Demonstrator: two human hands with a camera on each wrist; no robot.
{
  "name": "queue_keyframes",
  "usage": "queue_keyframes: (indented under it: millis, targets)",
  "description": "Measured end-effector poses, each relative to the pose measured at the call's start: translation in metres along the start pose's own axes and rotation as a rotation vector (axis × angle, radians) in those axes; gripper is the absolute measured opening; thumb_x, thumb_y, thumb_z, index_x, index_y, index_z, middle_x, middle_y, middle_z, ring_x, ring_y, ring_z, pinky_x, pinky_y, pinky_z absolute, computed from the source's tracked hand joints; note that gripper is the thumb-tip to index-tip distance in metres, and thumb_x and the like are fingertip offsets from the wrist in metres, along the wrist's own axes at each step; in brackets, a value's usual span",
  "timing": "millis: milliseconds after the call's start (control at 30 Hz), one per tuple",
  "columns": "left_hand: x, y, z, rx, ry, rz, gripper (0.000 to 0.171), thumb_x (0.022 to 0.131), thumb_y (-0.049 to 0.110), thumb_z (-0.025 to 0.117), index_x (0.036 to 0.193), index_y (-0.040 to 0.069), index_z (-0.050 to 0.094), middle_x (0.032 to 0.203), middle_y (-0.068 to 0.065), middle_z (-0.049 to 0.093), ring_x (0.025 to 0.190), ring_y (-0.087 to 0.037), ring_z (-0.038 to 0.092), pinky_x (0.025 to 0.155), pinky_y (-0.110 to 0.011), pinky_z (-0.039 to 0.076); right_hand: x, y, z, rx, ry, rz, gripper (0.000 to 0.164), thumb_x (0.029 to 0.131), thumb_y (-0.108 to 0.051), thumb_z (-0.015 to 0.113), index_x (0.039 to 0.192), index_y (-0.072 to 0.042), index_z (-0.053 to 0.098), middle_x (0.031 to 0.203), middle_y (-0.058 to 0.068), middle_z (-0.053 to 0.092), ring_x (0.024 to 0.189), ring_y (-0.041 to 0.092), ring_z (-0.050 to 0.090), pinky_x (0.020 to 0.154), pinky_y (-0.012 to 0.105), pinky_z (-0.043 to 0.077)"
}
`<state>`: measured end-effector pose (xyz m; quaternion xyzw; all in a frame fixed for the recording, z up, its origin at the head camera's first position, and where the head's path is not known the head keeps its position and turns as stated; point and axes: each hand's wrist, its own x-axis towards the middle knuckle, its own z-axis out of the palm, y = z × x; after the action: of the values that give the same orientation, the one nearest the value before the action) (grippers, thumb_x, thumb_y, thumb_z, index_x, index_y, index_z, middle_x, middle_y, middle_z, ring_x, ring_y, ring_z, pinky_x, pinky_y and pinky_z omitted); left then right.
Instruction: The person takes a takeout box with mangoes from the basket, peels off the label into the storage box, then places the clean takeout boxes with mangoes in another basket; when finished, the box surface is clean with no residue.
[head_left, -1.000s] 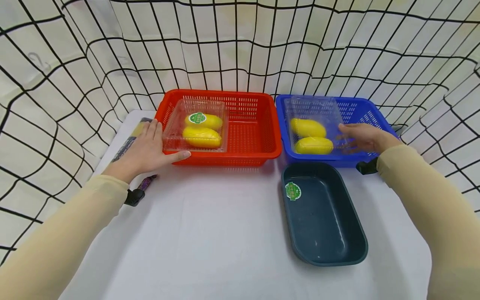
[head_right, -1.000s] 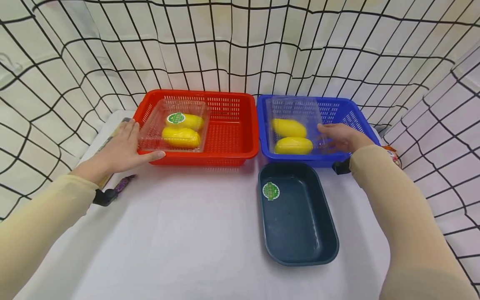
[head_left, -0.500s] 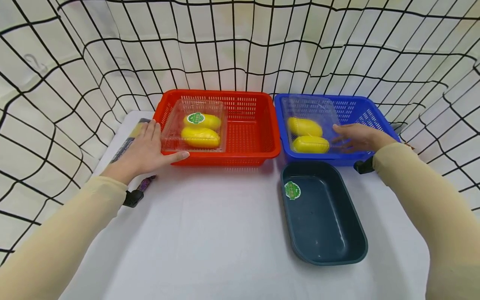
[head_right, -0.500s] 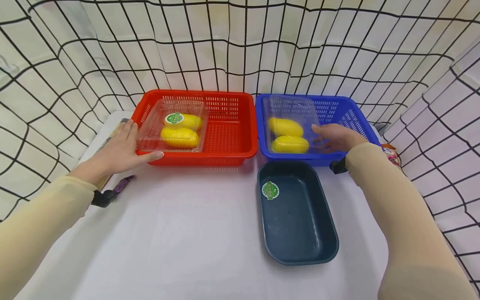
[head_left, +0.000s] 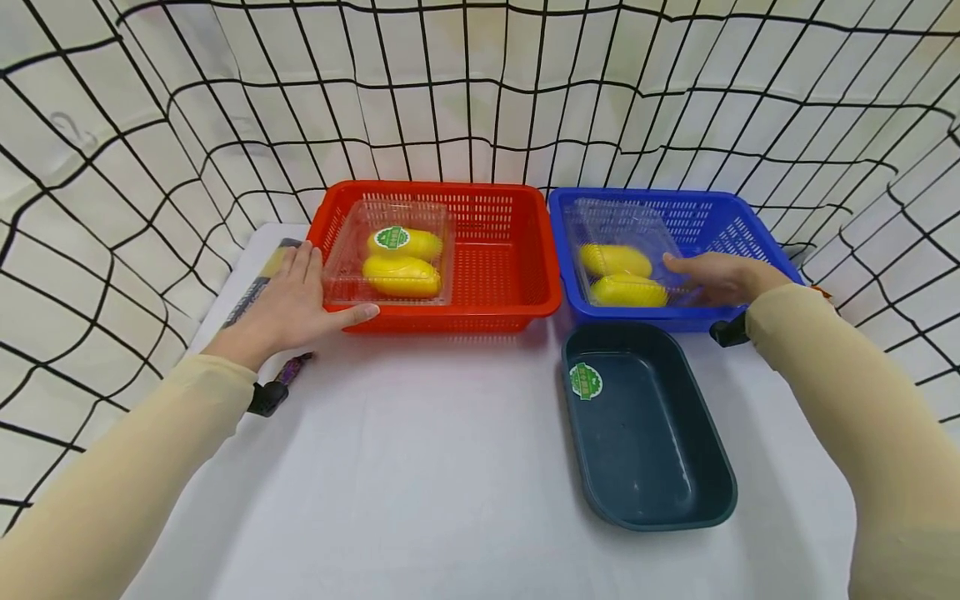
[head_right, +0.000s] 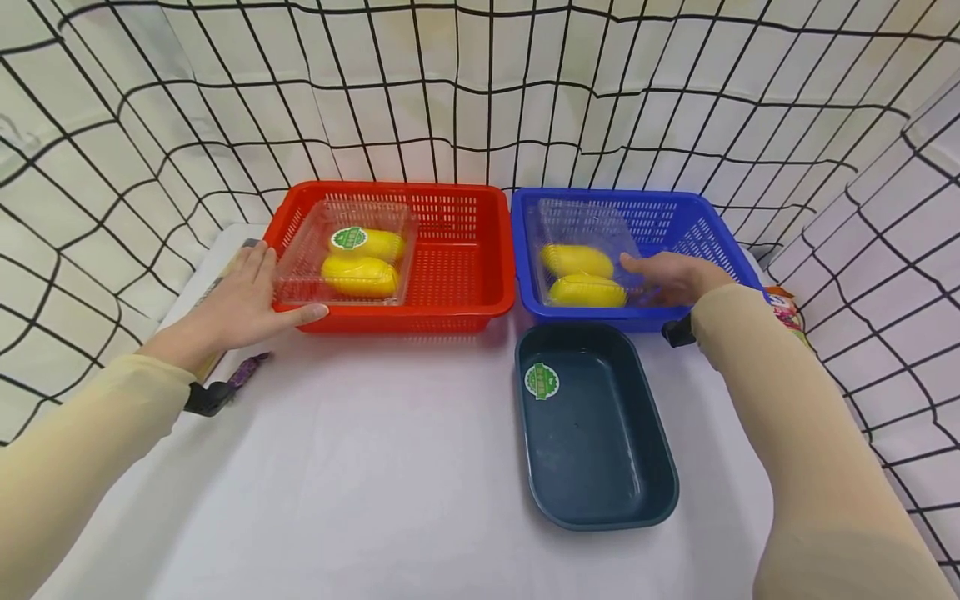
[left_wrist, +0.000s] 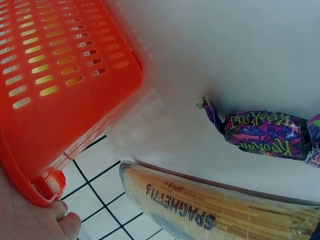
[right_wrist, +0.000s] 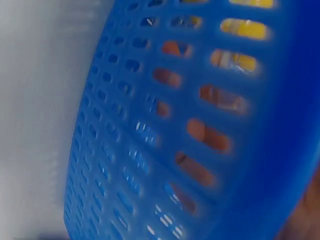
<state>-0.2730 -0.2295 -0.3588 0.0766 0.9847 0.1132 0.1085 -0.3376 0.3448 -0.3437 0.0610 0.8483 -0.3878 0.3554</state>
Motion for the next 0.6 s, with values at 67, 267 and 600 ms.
queue_keyframes:
  millis: [67, 267, 600]
  targets:
    - [0.001, 0.000, 0.000, 0.001, -0.001, 0.000, 0.132, 0.086, 0.086, 0.044, 0.157, -0.010, -0.010, 0.165, -0.036, -0.010, 0.153, -0.056, -0.007, 0.114, -0.076, 0.021, 0.000, 0.001, 0.000, 0.009, 0.007, 0.003, 0.094, 0.103, -0.064, 0.035, 0.164, -0.004, -0.004, 0.167, 0.033, 0.012, 0.149, 0.055, 0.024, 0.121, 0.063, 0.025]
    - [0.001, 0.000, -0.003, 0.014, 0.008, -0.002, 0.132, 0.085, 0.086, 0.044, 0.157, -0.011, -0.009, 0.165, -0.038, -0.009, 0.153, -0.057, -0.005, 0.114, -0.076, 0.022, 0.001, 0.000, 0.007, 0.029, 0.027, -0.034, 0.088, 0.104, -0.063, 0.035, 0.165, -0.010, 0.000, 0.169, 0.027, 0.012, 0.152, 0.051, 0.024, 0.121, 0.061, 0.027]
    - [0.000, 0.001, -0.001, 0.007, 0.001, -0.002, 0.132, 0.086, 0.086, 0.044, 0.157, -0.011, -0.009, 0.165, -0.038, -0.009, 0.153, -0.057, -0.007, 0.113, -0.076, 0.022, -0.011, 0.003, 0.005, -0.023, 0.034, 0.011, 0.107, 0.095, -0.079, 0.028, 0.163, -0.005, -0.009, 0.166, 0.034, 0.010, 0.149, 0.058, 0.024, 0.120, 0.067, 0.023]
